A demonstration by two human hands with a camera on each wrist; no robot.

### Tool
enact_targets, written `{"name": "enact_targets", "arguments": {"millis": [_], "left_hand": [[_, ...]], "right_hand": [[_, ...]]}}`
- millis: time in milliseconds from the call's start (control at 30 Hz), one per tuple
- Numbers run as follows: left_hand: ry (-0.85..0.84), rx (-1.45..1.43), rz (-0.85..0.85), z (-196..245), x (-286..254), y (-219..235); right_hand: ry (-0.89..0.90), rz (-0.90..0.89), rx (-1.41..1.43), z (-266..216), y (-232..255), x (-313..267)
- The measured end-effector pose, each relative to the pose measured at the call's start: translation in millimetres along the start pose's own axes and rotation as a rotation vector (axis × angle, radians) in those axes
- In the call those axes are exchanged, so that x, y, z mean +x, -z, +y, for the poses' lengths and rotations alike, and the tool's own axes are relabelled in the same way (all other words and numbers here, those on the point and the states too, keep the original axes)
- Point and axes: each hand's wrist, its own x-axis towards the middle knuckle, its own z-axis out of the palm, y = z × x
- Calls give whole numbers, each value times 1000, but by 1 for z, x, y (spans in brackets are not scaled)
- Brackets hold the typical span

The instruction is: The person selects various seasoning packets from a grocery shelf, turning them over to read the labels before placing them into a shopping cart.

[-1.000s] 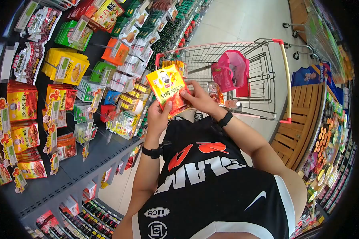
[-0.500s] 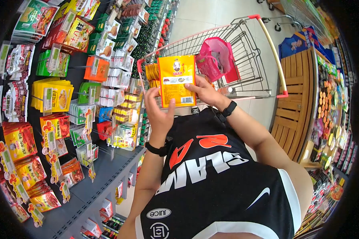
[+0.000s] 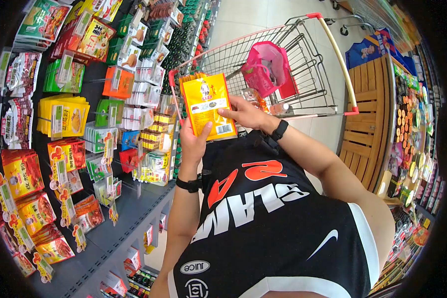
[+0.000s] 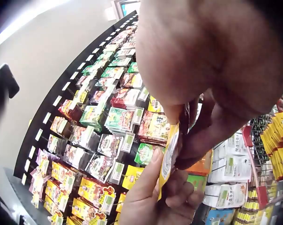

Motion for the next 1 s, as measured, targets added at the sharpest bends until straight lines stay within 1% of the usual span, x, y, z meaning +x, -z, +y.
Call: {"name": "enact_targets", "arguments": {"millis": [67,167,233,333,367,433,467,567,600,700,733,767,833,867,933,967,1000], "left_hand": [[35,-51,-18,5,-4,1],[35,-113,2,0,-12,2],[3,-24,43,-6,-16,5],[-30,143,64,-14,-19,11],[-36,203,67,-16,-21,13],[-71,459,92,-12,-25,11],[-87,586,105,-11,-26,10],[-90,683,120,-26,-28,12],[-107,653,130,-29,-29,12],[-30,621,181,-32,-30,14],[-35,654,200,-45,-27,21],[-74,631,283,-58,-26,26],[-148,588,453,-57,-21,27],[-157,605,508,-56,-20,28],[-166,531,450,-50,-14,31],[-171,493,421,-49,-11,33],[-175,482,341,-50,-6,36]], "right_hand": [[-22,-13,12,4,-3,2],[-22,-40,6,12,-5,6],[-37,-50,-12,12,-8,6],[23,-104,-49,-2,-7,4],[28,-57,-32,-7,-4,5],[26,36,9,-13,9,11],[146,20,-82,-10,18,14],[15,-201,-170,-21,25,5],[48,-177,-249,-15,25,3],[-14,-298,-502,-12,33,0],[15,-260,-457,-8,30,-1],[5,-222,-430,-8,28,-1],[-15,-151,-371,-8,22,1],[-5,-83,-325,-4,20,4],[12,54,-232,10,17,8],[9,80,-269,16,18,11],[8,106,-306,20,20,14]]}}
